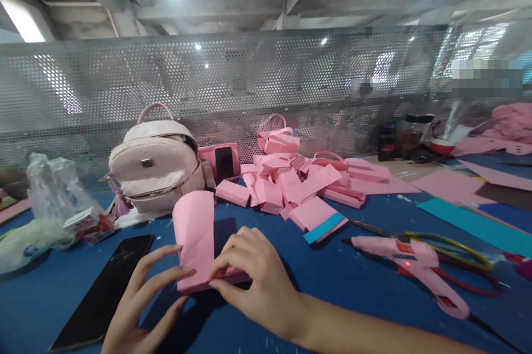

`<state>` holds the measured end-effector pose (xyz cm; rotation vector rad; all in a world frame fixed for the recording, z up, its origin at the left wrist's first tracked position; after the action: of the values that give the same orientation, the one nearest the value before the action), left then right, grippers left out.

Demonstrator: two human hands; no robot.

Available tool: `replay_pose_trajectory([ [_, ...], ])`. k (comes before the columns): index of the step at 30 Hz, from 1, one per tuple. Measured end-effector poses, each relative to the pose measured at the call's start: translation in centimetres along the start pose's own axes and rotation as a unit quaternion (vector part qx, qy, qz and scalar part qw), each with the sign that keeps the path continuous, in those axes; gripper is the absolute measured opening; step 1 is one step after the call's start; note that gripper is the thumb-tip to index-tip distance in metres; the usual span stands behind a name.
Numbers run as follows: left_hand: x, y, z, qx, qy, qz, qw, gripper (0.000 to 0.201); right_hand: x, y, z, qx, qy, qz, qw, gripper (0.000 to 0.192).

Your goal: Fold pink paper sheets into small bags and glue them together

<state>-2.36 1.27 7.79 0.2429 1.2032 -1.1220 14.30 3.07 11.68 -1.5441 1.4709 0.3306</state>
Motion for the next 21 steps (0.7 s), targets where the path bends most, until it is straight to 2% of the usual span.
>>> replay_pose_trajectory([
  [16,0.02,0.19,0.03,0.006,0.001,-0.01,1.0,0.031,-0.17,0.04,-0.63,0.015,-0.011,-0.008,1.0,0.009],
  [21,-0.11,0.32,0.26,-0.013,0.042,-0.035,0.998,0.037,-0.27,0.05,-0.75,0.018,-0.01,-0.008,1.0,0.01],
])
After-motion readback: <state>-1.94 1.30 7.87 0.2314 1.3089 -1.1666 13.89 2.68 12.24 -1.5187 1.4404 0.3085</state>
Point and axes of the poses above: each hand's wrist, its own x-axis away from the middle knuckle, its own y-axis out of the palm, z = x × y, the point moved 10 cm from there along -x, towards the middle knuckle, and after that the axes turned 12 degrees about z, right-handed, at the moved point
